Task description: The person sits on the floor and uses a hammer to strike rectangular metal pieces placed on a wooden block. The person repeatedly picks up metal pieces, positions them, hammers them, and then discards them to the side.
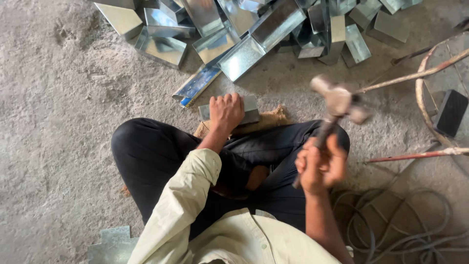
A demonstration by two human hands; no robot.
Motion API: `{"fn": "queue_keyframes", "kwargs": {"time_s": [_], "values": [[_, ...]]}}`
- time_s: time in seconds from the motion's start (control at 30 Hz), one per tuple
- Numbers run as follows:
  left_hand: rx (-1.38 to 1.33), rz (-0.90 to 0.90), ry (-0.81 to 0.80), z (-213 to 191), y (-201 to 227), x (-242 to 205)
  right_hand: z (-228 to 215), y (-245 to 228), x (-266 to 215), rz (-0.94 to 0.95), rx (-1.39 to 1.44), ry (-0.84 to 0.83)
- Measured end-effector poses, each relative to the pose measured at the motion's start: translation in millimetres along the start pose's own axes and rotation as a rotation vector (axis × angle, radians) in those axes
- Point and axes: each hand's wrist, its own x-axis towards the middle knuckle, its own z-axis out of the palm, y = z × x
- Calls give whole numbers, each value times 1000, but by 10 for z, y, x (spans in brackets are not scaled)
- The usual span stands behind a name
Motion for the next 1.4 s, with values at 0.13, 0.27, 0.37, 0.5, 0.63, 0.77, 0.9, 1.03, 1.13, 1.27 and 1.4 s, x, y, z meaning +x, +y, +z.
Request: {"fn": "queue_keyframes", "kwargs": {"time_s": [0.13, 0.27, 0.37, 0.5, 0.63, 0.77, 0.9, 1.03, 1.13, 1.27, 1.4], "values": [[-41, -114, -300, 89, -117, 191, 164, 646, -49, 285, -247, -226], [34, -27, 40, 141, -187, 178, 143, 616, 274, 564, -282, -217], [-6, -65, -53, 164, -175, 129, 148, 292, 272, 491, -104, -83], [-35, -85, -81, 49, -142, 196, 254, 111, 216, 293, -81, -26], [-157, -211, -237, -84, -175, 254, 319, 34, 152, 289, -56, -37], [-812, -373, 93, 278, -340, 44, 431, -111, 63, 303, -25, -55], [-1032, -378, 282, 866, -364, -261, 486, -353, 13, 205, -11, -133], [-1003, -311, 333, 911, -336, -341, 516, -455, 70, -21, -34, -264], [-1016, -326, 324, 859, -316, -329, 568, -416, 18, -1, -66, -326], [-1034, -309, 298, 867, -340, -305, 731, -226, -43, 222, -264, -358], [-1011, -255, 366, 909, -342, -285, 797, -171, 73, 261, -489, -443]]}}
